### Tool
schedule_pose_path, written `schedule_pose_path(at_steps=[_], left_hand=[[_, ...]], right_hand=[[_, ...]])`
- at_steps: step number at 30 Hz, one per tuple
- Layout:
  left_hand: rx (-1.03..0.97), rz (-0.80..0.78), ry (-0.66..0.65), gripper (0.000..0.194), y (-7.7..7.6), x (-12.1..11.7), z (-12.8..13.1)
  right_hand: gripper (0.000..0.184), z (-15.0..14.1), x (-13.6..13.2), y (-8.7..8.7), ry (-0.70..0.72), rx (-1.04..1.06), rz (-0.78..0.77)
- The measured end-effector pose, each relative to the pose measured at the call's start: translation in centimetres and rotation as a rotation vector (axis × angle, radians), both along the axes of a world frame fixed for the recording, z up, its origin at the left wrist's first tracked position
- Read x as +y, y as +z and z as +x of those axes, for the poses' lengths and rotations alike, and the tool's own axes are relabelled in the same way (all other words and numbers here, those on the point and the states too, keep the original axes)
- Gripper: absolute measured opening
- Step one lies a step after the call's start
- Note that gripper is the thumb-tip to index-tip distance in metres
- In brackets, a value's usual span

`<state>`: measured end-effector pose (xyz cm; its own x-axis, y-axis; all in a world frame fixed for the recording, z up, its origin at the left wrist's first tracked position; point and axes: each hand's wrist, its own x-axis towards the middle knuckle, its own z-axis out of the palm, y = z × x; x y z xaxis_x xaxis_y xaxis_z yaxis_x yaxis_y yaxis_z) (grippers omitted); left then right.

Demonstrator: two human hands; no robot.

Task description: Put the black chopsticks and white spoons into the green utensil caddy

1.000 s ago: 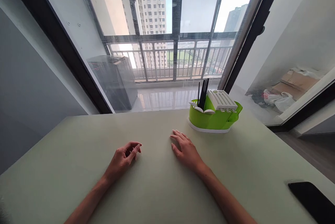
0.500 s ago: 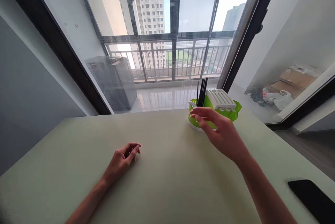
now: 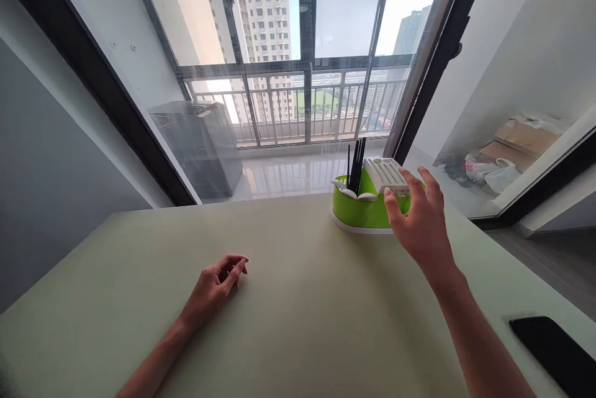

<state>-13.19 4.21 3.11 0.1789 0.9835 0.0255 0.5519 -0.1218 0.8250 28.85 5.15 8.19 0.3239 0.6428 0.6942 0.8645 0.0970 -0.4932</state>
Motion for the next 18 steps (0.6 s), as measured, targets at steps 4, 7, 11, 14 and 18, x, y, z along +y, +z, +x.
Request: schedule_pose_path(at_steps=[4, 7, 11, 14, 18], left_hand=[[0.001, -0.004, -0.004, 0.044, -0.2, 0.0, -0.1], [0.006, -0.003, -0.006, 0.043, -0.1, 0.0, -0.1], [0.009, -0.006, -0.006, 0.043, 0.1, -0.1, 0.0], [-0.001, -0.005, -0.003, 0.042, 0.2, -0.2, 0.1], [0.005, 0.002, 0.003, 0.041, 0.2, -0.1, 0.1]], right_hand=[[0.060, 0.3, 0.8, -1.5, 0.008, 0.048, -0.056], [0.059, 0.6, 1.2, -2.1, 0.013, 0.081, -0.073], [0.058, 0.9, 1.5, -2.4, 0.009, 0.095, -0.043], [0.059, 1.1, 1.6, -2.6, 0.016, 0.099, -0.029], [0.058, 1.2, 1.6, -2.7, 0.016, 0.089, -0.017]])
